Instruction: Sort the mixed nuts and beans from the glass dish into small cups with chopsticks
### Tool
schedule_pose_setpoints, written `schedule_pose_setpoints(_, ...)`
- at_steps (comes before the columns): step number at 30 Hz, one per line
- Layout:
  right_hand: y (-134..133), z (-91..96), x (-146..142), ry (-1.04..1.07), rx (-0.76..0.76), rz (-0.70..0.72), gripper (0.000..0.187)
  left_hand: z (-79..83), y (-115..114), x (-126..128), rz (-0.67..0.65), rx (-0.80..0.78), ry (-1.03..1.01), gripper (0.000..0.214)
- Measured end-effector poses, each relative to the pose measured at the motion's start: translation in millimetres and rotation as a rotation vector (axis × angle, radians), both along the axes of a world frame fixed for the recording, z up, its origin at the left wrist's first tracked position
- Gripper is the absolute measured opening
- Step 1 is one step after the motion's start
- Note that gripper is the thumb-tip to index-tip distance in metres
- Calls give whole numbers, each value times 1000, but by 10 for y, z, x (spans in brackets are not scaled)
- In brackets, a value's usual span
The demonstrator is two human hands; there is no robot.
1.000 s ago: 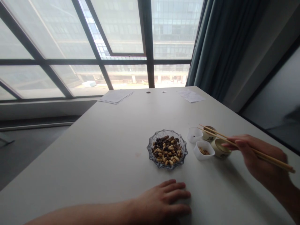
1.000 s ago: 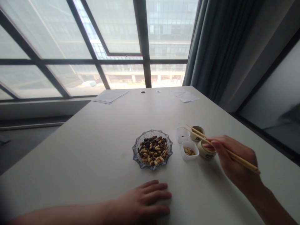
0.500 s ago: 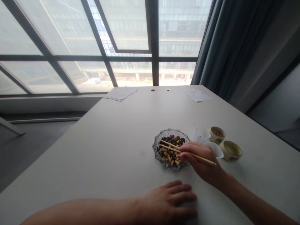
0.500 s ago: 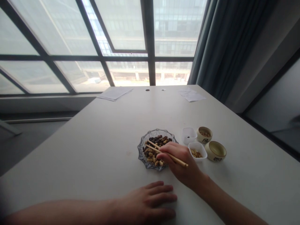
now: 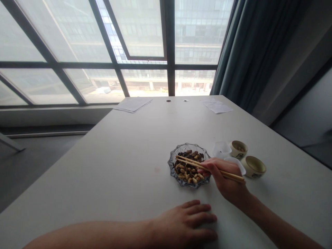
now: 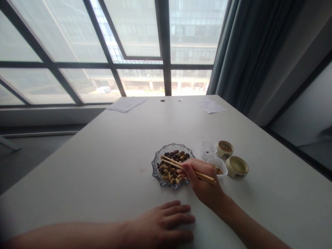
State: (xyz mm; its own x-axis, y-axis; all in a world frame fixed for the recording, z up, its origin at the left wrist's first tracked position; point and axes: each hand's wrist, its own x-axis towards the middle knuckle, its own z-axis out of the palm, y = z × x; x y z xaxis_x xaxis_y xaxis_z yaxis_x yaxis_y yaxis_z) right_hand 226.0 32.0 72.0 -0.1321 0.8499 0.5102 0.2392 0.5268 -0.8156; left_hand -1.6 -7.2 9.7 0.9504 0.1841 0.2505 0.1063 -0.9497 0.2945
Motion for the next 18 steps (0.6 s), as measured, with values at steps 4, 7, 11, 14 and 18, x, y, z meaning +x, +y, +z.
schedule_pose_setpoints(4, -127, 179, 288, -20, 125, -157, 23, 11, -4, -6, 12, -16, 17, 28)
schedule_pose_setpoints(7, -254, 324, 652, -32, 161, -381, 18, 35, -6, -13, 13, -27, 28, 29)
schedule_pose_setpoints(11, -393, 405, 1197, -53, 132, -702, 14, 66, -7, -16, 16, -51, 33, 31)
schedule_pose_setpoints(14, -440, 372, 1487, -9, 87, -795, 16, 89, -8, -8, 20, -71, 32, 33)
schedule_pose_setpoints(18, -416, 300, 1602, 49, 87, -828, 32, 135, -11, 4, 28, -86, 66, 32)
